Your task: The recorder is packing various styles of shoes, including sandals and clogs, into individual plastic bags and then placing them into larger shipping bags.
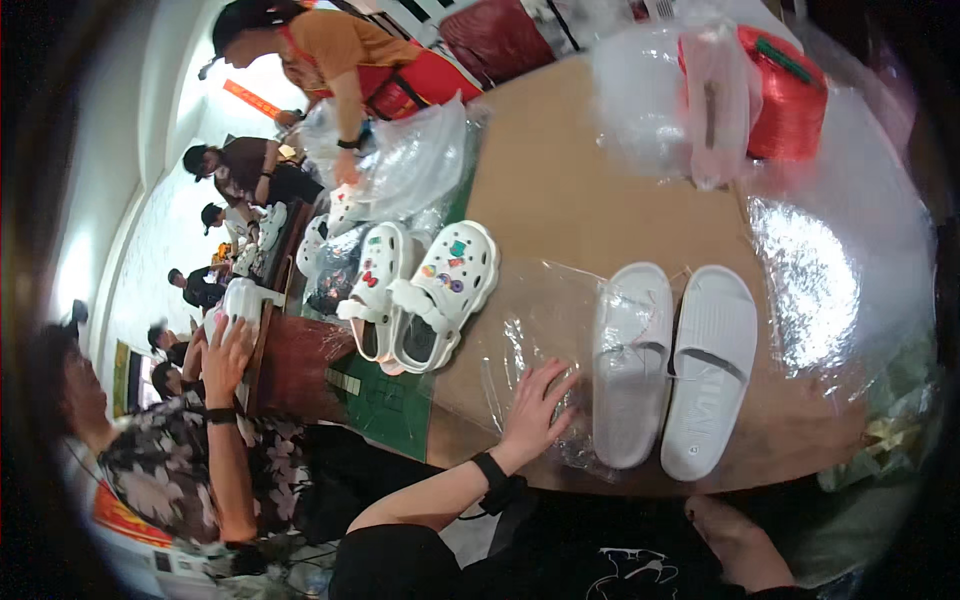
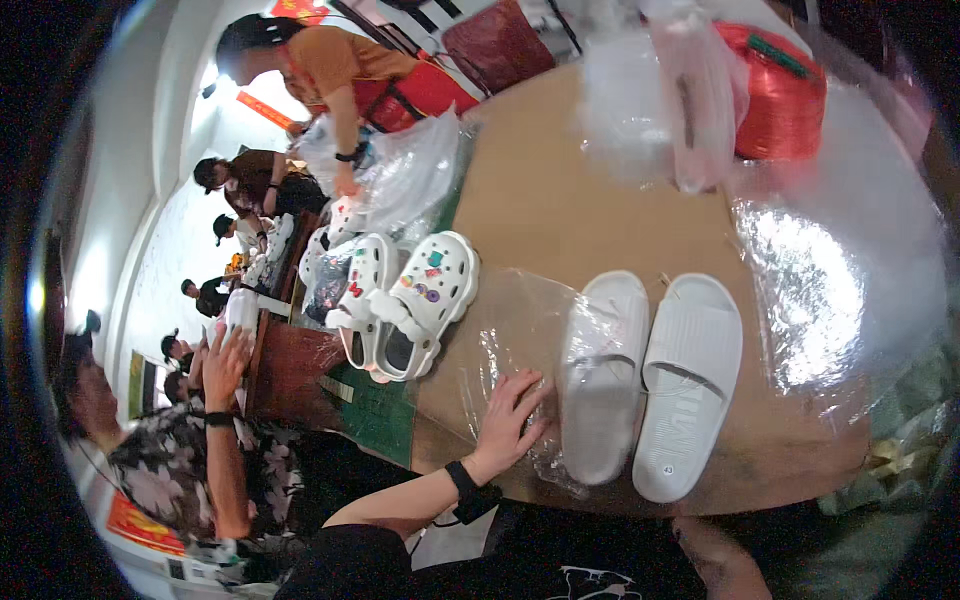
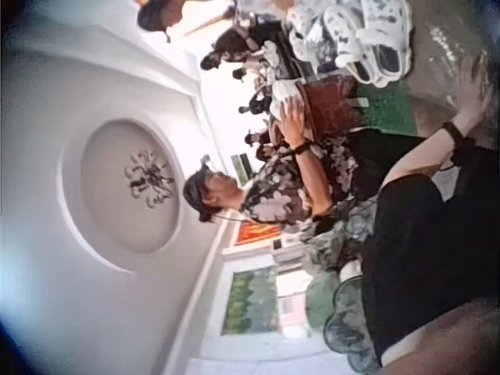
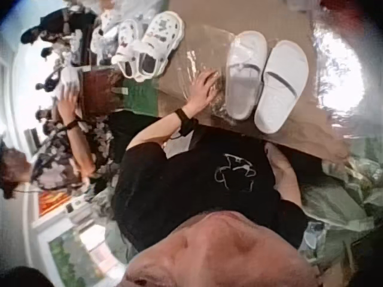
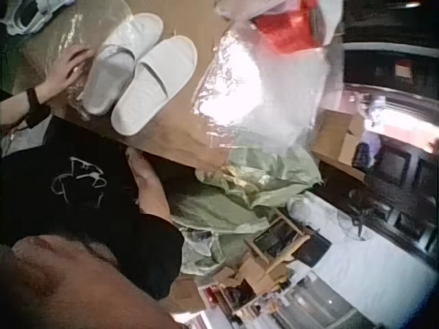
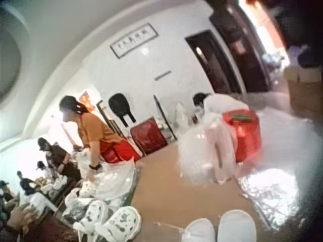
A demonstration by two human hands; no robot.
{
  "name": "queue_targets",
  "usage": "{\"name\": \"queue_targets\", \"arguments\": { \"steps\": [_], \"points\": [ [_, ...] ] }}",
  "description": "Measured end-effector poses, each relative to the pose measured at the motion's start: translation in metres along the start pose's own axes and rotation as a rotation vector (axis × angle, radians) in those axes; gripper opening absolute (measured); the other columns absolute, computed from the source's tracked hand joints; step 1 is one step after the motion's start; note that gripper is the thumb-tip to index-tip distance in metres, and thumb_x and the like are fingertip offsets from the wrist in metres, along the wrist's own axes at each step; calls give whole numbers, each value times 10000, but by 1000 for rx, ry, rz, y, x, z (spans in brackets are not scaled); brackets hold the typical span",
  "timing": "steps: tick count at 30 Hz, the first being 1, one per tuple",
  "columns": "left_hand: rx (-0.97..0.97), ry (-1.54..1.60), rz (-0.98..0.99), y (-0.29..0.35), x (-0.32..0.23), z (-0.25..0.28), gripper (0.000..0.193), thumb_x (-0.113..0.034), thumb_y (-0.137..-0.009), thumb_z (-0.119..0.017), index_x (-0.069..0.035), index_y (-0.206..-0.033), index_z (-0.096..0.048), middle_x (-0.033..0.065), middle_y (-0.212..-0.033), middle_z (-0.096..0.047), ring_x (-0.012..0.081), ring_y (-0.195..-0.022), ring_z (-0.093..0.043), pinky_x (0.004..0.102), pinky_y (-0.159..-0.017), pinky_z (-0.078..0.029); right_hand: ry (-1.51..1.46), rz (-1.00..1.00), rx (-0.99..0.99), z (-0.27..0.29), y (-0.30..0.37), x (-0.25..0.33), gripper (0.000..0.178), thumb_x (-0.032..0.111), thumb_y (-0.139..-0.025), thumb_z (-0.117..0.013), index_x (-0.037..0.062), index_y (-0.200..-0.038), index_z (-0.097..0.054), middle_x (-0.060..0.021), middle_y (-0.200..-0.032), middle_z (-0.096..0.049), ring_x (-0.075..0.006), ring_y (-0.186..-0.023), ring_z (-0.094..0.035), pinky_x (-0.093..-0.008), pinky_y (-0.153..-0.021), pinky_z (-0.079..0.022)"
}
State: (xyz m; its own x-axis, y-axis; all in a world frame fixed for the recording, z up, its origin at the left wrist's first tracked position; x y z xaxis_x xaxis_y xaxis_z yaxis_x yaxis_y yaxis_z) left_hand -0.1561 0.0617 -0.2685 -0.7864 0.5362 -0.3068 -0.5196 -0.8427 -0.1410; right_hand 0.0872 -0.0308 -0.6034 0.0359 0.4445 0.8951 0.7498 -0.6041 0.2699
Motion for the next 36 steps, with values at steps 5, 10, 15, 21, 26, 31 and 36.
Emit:
{"name": "queue_targets", "arguments": {
  "steps": [5,10,15,21,26,31,36],
  "points": [
    [-60,73,-66,5,-1,-14,533,-219,-838,-607,-125,-1330,-422,125,-1311,-415,315,-1256,-370,490,-1072,-239,-96,19,-99,24,42,23,481,331,-879,-550,44,-1255,-463,-195,-1242,-509,-327,-1085,-516,-454,-865,-449],
    [-161,179,-108,4,-1,-5,476,-225,-846,-590,-130,-1297,-472,129,-1239,-460,315,-1189,-412,467,-1043,-268,710,-125,-291,9,120,-21,421,391,-873,-544,35,-1093,-592,-165,-1069,-624,-332,-984,-585,-407,-856,-462],
    [-211,115,-162,2,13,-12,438,-198,-845,-583,-154,-1274,-506,129,-1223,-470,309,-1166,-425,459,-1033,-273,553,-151,-173,-139,176,253,391,338,-931,-497,22,-1138,-600,-91,-1018,-671,-207,-912,-634,-320,-820,-489],
    [-184,172,-143,9,15,-12,456,-185,-843,-580,-156,-1290,-493,116,-1242,-448,289,-1198,-401,509,-1057,-233,902,236,-1175,-140,140,338,361,279,-908,-524,-23,-1096,-581,-168,-992,-626,-265,-934,-595,-352,-822,-467],
    [-226,159,-178,7,8,-14,418,-177,-855,-570,-151,-1269,-518,112,-1227,-465,293,-1177,-419,498,-1049,-252,1209,57,-1373,-112,69,344,534,404,-843,-555,-31,-1148,-506,-193,-1058,-529,-345,-1009,-495,-415,-881,-414],
    [-345,338,-159,12,26,-17,309,-125,-856,-546,-115,-1162,-591,112,-1124,-526,304,-1104,-466,462,-1006,-302,1240,105,-1367,-100,24,350,502,410,-805,-580,-30,-1043,-531,-219,-1043,-542,-357,-994,-515,-420,-849,-433],
    [-422,398,-196,10,20,-18,226,-98,-885,-511,-67,-1082,-617,127,-1119,-561,326,-1066,-489,426,-965,-347,1282,50,-1456,-83,21,354,306,287,-794,-560,-15,-841,-585,-203,-850,-622,-357,-817,-604,-448,-700,-480]
  ]
}}
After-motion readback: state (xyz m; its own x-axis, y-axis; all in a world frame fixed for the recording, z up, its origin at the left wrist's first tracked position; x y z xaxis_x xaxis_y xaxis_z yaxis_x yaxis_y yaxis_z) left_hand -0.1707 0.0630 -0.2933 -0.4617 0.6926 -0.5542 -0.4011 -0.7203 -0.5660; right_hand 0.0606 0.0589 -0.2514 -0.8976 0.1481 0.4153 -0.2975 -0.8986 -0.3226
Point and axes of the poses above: each hand's wrist, its own y-axis away from the middle knuckle, its own z-axis out of the back of the hand, x = y × z, the point moved 1 cm from there along -y, towards the middle knuckle
